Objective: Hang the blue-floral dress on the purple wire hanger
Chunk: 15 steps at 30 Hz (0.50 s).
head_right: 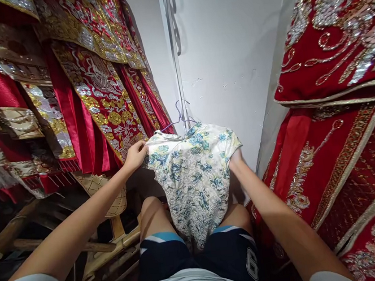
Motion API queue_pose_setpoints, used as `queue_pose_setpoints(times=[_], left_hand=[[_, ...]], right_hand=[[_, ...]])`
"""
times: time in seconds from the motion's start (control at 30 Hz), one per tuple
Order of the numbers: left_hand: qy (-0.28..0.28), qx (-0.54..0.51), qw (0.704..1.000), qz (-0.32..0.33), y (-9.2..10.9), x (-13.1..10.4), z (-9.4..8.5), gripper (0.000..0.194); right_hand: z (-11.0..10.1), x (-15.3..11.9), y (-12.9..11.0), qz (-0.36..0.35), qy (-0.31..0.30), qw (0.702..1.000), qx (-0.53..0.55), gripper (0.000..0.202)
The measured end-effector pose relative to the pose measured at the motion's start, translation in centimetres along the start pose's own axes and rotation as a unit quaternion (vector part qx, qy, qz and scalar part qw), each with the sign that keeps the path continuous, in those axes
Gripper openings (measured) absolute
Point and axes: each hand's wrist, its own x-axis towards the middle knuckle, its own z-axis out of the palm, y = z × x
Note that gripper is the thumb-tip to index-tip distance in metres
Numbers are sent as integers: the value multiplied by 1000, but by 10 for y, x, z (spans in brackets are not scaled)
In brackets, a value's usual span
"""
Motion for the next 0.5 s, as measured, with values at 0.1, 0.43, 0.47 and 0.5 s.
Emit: queue_pose_setpoints(times=[0.1,0.43,0.47,0.5], left_hand=[[8,-62,998,-25,10,6,4,19],[-1,-124,992,-34,46,34,20,37],[-3,-121,992,-44,45,35,22,36],[-5,-119,992,-51,44,35,24,35]], right_hand=[[-4,11,-21,17,-33,998,-51,51],[68,12,-66,-105,-163,967,-164,61],[74,6,-64,-95,-175,967,-160,59],[78,1,-63,-86,-183,966,-159,57]])
